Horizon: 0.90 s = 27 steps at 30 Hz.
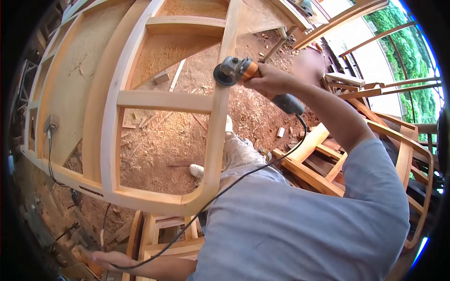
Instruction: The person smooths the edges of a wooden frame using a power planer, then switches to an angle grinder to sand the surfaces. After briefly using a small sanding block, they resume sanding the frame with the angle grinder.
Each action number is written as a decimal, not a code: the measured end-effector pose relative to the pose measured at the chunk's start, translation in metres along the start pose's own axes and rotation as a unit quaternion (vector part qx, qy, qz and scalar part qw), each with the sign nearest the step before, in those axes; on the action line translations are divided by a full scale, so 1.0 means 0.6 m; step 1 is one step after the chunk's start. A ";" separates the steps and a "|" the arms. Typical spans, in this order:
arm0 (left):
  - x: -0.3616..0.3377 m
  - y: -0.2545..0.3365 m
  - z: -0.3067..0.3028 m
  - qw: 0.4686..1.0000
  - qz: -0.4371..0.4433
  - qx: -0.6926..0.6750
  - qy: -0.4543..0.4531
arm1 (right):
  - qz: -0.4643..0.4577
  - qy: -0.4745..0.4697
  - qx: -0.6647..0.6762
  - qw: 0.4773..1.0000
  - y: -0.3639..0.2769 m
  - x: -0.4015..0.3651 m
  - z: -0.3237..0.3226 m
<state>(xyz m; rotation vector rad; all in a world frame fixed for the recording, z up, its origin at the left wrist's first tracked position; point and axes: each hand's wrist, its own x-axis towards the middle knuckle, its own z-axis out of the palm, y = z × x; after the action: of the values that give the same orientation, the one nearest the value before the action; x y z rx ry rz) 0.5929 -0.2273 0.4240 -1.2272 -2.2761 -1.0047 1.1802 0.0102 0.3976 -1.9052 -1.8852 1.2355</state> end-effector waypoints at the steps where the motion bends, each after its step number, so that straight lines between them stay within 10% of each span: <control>1: -0.002 -0.016 -0.003 1.000 0.000 0.002 0.002 | 0.006 -0.007 -0.005 1.000 0.028 0.034 -0.019; 6: 0.001 0.218 0.010 0.968 0.000 0.060 0.244 | -0.011 0.028 -0.024 0.999 0.050 0.143 -0.133; 16: -0.026 0.346 0.070 0.945 -0.016 0.145 0.291 | 0.000 0.062 0.020 0.998 0.067 0.324 -0.338; 27: -0.005 0.337 0.068 0.952 -0.080 0.126 0.268 | 0.014 -0.080 -0.027 0.996 0.021 0.088 -0.139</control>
<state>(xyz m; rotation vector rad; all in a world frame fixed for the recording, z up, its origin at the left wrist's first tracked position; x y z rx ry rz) 0.7637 -0.1246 0.4782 -0.5796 -2.0041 -0.9242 1.2360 0.0892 0.4201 -1.9189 -1.9955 1.3961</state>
